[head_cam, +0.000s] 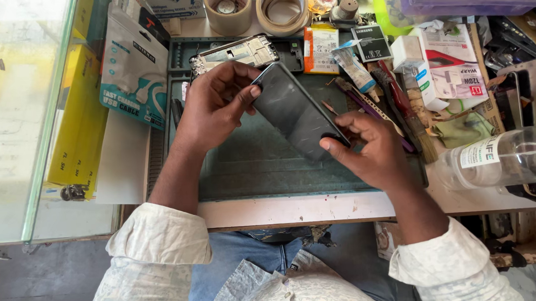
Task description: The person disassembles a smartphone at a workbench, removing the back cover and using a small screwdriver to remove screws from the internal chassis.
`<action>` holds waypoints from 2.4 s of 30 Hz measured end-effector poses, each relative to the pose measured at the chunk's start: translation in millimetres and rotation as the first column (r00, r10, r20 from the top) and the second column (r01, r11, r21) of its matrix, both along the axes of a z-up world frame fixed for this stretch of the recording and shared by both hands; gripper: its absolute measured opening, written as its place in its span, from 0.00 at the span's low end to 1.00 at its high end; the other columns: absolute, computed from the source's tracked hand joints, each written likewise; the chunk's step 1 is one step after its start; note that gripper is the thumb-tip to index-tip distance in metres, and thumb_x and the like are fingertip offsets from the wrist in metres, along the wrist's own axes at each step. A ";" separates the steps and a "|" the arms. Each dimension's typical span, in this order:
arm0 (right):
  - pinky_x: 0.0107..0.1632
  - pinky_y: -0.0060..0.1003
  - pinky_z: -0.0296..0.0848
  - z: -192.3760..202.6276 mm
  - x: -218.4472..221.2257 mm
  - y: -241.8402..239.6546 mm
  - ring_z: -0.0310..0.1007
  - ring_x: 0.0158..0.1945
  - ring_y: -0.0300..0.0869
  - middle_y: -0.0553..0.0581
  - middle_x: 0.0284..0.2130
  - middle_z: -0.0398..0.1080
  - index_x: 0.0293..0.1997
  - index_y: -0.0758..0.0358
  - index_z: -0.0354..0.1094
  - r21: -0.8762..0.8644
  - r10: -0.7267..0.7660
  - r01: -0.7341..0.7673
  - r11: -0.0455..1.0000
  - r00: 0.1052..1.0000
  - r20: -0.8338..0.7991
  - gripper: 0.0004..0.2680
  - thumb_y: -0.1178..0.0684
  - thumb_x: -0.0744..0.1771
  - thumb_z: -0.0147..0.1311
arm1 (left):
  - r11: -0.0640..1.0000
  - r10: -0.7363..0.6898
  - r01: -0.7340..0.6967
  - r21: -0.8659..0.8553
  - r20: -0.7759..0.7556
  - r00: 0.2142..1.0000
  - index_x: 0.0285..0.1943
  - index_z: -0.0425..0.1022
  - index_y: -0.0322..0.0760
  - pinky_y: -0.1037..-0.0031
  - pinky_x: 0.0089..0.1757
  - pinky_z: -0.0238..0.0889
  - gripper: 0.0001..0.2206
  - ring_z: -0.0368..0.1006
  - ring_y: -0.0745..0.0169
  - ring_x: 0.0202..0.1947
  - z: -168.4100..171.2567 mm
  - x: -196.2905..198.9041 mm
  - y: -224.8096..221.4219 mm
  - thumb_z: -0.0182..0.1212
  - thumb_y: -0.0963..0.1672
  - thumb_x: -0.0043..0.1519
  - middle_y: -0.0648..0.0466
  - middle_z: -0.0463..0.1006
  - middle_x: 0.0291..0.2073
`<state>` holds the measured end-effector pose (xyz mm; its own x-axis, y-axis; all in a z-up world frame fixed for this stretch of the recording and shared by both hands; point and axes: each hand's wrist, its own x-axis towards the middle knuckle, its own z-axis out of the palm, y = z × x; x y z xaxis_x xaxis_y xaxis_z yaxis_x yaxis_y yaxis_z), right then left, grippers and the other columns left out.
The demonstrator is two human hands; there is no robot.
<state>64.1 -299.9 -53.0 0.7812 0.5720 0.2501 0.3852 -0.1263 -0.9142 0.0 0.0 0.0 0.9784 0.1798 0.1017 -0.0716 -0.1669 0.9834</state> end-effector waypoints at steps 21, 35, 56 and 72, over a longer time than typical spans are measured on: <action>0.40 0.37 0.74 47.0 -20.6 19.0 0.72 0.38 0.41 0.48 0.37 0.72 0.44 0.60 0.76 -0.154 0.148 -0.039 0.987 0.579 0.802 0.17 0.59 0.55 0.76 | 0.939 -0.068 0.001 -0.345 -0.180 0.981 0.58 0.80 0.28 0.78 0.30 0.77 0.19 0.82 0.68 0.32 -4.7 -0.1 10.4 0.57 0.49 0.68 0.50 0.86 0.38; 0.48 0.46 0.72 53.0 -37.3 29.2 0.69 0.51 0.44 0.48 0.48 0.72 0.45 0.52 0.76 -0.300 0.193 0.101 0.949 0.567 0.801 0.19 0.54 0.54 0.76 | 0.906 -0.108 0.083 -0.415 -0.037 0.993 0.63 0.75 0.24 0.75 0.44 0.77 0.18 0.82 0.67 0.40 -8.6 1.0 11.3 0.64 0.37 0.62 0.47 0.85 0.44; 0.47 0.31 0.72 19.3 -7.1 8.2 0.73 0.42 0.36 0.55 0.40 0.74 0.49 0.69 0.72 0.037 -0.039 0.030 0.999 0.959 0.282 0.09 0.60 0.66 0.66 | 0.916 -0.205 0.262 -0.305 0.207 0.957 0.55 0.77 0.26 0.74 0.54 0.73 0.11 0.79 0.67 0.49 -15.6 -2.6 17.6 0.64 0.35 0.65 0.50 0.82 0.47; 0.45 0.31 0.73 30.8 -8.7 11.4 0.74 0.39 0.37 0.54 0.36 0.74 0.40 0.65 0.69 0.071 0.006 -0.031 0.997 0.941 0.337 0.07 0.62 0.64 0.64 | 0.964 -0.185 0.206 -0.167 0.132 0.974 0.50 0.74 0.34 0.76 0.49 0.71 0.10 0.76 0.71 0.45 -14.1 -3.4 8.4 0.66 0.36 0.61 0.57 0.78 0.43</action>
